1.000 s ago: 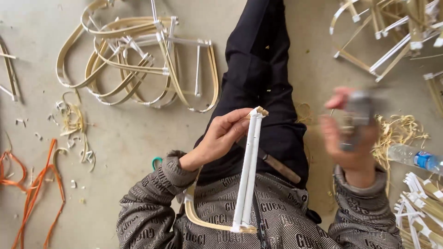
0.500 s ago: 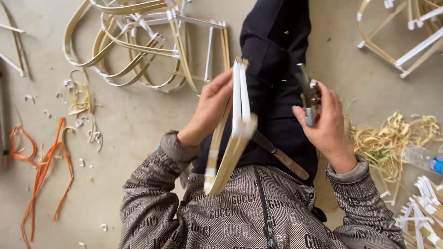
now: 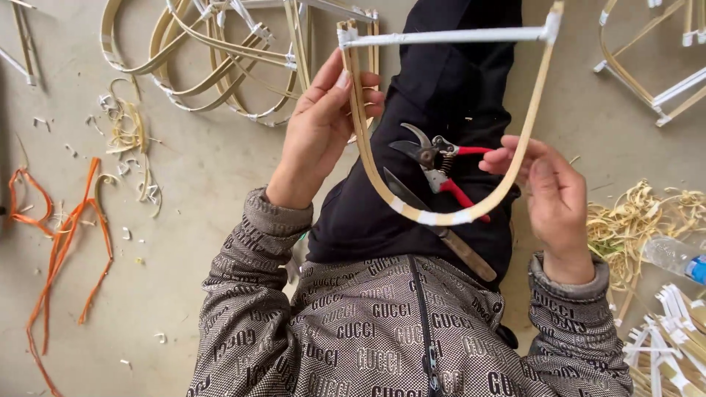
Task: The recorder is assembling and taping together wooden or bamboo strips to create arched or U-shaped frames.
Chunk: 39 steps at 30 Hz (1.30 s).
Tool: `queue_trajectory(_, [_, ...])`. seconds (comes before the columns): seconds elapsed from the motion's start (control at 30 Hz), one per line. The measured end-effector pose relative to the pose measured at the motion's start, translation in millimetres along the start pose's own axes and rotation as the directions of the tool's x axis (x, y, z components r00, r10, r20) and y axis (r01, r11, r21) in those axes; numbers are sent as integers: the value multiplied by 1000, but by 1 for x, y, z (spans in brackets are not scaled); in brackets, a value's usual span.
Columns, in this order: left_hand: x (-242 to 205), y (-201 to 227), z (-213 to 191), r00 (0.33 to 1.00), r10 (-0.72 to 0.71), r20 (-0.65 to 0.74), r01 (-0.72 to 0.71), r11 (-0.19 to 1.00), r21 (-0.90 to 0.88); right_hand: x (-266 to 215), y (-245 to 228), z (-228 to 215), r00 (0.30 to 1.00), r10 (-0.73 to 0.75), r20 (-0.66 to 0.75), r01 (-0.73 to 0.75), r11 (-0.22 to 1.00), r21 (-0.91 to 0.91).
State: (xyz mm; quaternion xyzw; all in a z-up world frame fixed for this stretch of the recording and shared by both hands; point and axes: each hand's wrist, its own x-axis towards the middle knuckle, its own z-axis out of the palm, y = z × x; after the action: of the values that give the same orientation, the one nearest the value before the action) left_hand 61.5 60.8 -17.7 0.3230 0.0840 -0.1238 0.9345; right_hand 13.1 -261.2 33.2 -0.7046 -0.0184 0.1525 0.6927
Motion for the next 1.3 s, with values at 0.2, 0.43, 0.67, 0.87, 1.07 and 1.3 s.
queue_trajectory(0.2, [-26,13,50,992,-24,122,23,1000,8,3,12,-13,998,-10,-65,-3,982,-189])
queue_trajectory(0.43, [-56,14,85,921,-18,389,-41,989,143,6,13,3,993,100,-65,-105,992,-70])
queue_trajectory(0.67, [-63,12,98,886,14,464,-116,974,193,5,13,4,987,151,-49,-151,988,7])
queue_trajectory(0.87, [-63,19,118,870,-42,491,-101,960,261,3,14,2,991,117,61,-123,988,95])
queue_trajectory(1.07, [-68,10,125,853,-70,518,-57,973,225,3,29,0,998,46,43,-49,995,86])
queue_trajectory(1.3, [-68,-8,138,836,-125,534,-32,961,276,7,52,5,981,-109,-160,78,980,-185])
